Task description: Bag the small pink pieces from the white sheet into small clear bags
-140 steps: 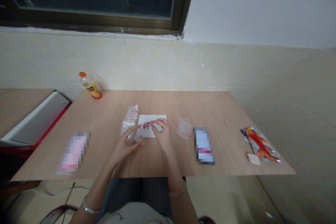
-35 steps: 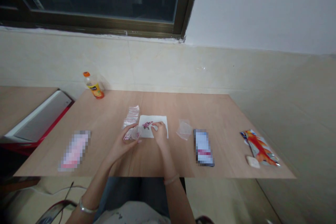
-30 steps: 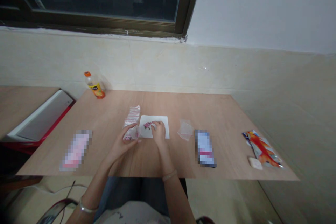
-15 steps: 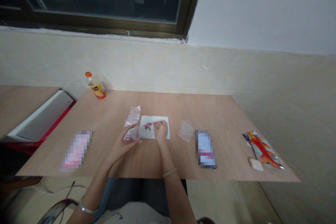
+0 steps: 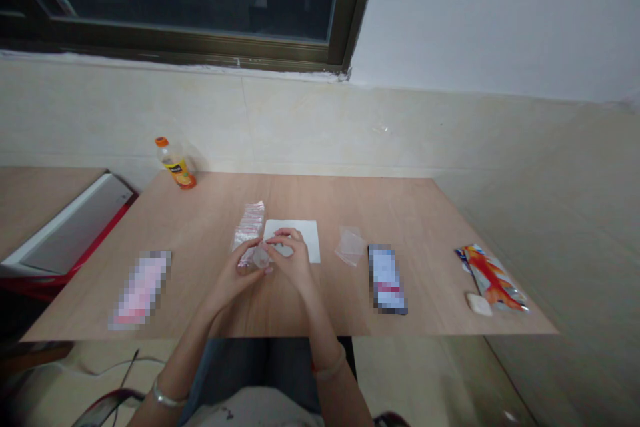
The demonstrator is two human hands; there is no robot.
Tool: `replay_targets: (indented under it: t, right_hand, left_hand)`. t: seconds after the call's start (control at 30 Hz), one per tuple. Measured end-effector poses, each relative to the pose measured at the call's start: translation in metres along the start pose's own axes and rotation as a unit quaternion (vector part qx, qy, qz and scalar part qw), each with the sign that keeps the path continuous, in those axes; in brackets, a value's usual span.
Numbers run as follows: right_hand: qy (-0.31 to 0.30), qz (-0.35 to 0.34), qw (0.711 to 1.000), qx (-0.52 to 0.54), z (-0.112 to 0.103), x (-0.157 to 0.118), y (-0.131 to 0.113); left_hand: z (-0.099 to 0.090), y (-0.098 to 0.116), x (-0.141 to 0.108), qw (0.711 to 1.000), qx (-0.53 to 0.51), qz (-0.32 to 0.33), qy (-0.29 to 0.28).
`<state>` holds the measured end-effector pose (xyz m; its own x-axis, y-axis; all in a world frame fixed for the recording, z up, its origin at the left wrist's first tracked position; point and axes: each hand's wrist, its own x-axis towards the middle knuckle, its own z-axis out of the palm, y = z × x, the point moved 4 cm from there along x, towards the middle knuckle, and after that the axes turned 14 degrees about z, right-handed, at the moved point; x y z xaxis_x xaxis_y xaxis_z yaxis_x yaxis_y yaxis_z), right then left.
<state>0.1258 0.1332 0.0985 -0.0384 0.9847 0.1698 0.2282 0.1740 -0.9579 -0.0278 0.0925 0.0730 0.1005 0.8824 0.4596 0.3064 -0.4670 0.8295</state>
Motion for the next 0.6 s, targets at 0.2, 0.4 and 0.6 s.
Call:
replay_targets:
  t: [0.2, 0.4, 0.6]
  right_hand:
    - [0.079, 0.093, 0.987, -0.103, -0.006, 0.025, 0.073]
    - [0.07, 0.114, 0.97, -0.205, 0.0, 0.042, 0.115]
    - [0.051, 0.092, 0.937, -0.333, 0.009, 0.05, 0.118]
  left_hand:
    - [-0.005, 0.003, -0.005, 1.0, 0.007, -0.018, 0.006]
    - [-0.01, 0.006, -0.007, 1.0, 0.011, -0.028, 0.009]
    - [-0.013, 0.005, -0.006, 0.999, 0.012, -0.033, 0.027]
